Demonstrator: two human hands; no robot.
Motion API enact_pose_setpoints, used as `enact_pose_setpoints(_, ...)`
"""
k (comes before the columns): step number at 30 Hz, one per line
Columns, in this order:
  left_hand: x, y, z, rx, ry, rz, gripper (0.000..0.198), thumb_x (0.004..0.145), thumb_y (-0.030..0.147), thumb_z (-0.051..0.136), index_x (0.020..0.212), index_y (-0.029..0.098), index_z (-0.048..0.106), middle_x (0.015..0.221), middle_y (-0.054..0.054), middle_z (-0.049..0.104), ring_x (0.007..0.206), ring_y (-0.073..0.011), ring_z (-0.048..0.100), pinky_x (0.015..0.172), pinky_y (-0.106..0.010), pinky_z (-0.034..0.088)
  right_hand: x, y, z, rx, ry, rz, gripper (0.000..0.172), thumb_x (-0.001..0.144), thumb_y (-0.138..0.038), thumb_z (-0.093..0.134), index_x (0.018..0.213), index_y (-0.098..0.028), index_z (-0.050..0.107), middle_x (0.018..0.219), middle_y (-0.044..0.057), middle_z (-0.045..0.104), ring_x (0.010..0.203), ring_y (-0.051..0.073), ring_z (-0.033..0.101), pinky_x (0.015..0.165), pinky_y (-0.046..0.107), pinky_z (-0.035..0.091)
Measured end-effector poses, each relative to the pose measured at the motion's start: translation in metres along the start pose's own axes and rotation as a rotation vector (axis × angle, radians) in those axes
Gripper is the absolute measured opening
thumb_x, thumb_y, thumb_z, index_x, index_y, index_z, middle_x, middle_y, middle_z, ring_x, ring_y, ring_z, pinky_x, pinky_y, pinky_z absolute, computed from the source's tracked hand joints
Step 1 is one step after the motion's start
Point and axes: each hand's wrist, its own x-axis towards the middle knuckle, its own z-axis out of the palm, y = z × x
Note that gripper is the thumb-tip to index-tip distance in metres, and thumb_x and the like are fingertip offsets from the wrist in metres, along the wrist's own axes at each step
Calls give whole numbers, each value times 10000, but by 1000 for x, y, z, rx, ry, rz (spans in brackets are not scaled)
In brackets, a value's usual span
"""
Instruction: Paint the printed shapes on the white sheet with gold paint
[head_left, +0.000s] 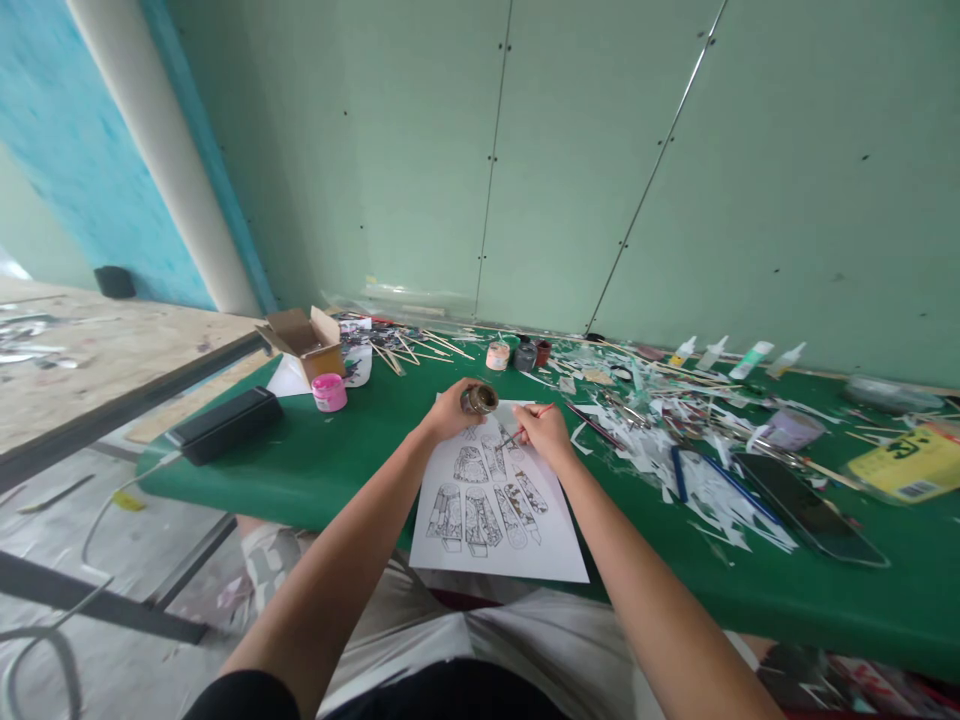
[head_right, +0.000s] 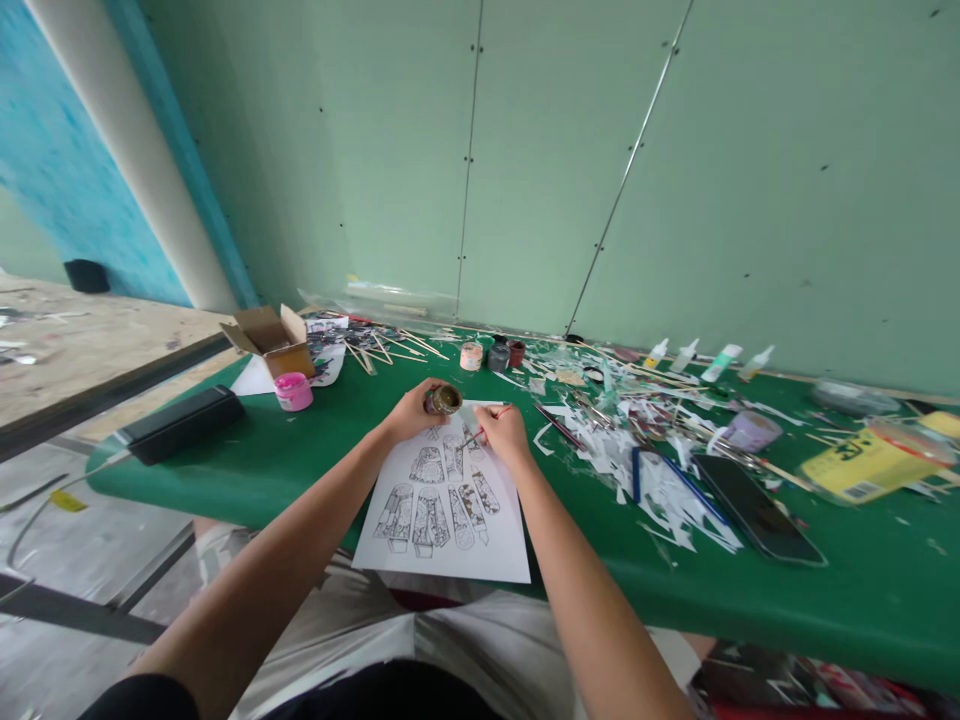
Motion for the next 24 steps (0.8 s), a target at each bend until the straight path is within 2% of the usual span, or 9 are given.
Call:
enact_pose_setpoints(6,0,-2,1,-26,-14,46,566,563,77,713,1096,179,551,1100,-61,641,963,-230,618,842,-362,486,-1,-10,-5,253,105,-26,517,679,-654,608,453,-204,492,331,-39,445,282,84,400,339,221,373)
enact_pose_setpoints(9,1,-3,1,-13,-22,112,579,546,57,708,1095,181,571,1140,-76,628,1027,-246,599,900,-380,465,0,-12,-8,361,188,-56,552,696,-703,568,486,-196,512,348,-27,478,290,85,433,320,208,366)
enact_pose_setpoints(12,1,-3,1,9,-21,118,585,552,69,710,1111,175,574,1157,-88,619,1042,-255,593,910,-389,459,0,-13,-9,425,224,-31,569,707,-727,535,516,-191,527,348,-20,498,272,86,433,296,205,362)
enact_pose_setpoints(17,1,-2,2,1,-11,46,570,560,103,732,1101,165,563,1093,-71,645,958,-234,620,841,-359,487,-12,-12,-9,362,170,94,622,713,-766,462,533,-178,556,395,19,561,271,103,461,274,224,398)
enact_pose_setpoints(19,1,-1,2,1,-15,40,560,569,117,736,1099,169,562,1077,-63,650,939,-228,621,828,-355,488,-18,-11,-8,298,111,94,583,686,-734,545,495,-184,531,372,-1,524,273,97,453,293,224,425)
enact_pose_setpoints(22,0,-1,1,-2,-13,47,560,580,115,729,1110,169,557,1073,-66,649,929,-222,619,825,-358,486,-23,-9,-7,224,86,82,547,645,-678,639,435,-196,490,316,-41,431,254,76,395,309,219,437)
enact_pose_setpoints(24,0,0,1,-1,-11,46,559,584,112,726,1114,166,556,1069,-67,649,924,-219,619,820,-355,485,-22,-8,-5,201,77,103,525,631,-656,662,432,-201,492,318,-47,427,255,76,385,314,224,443)
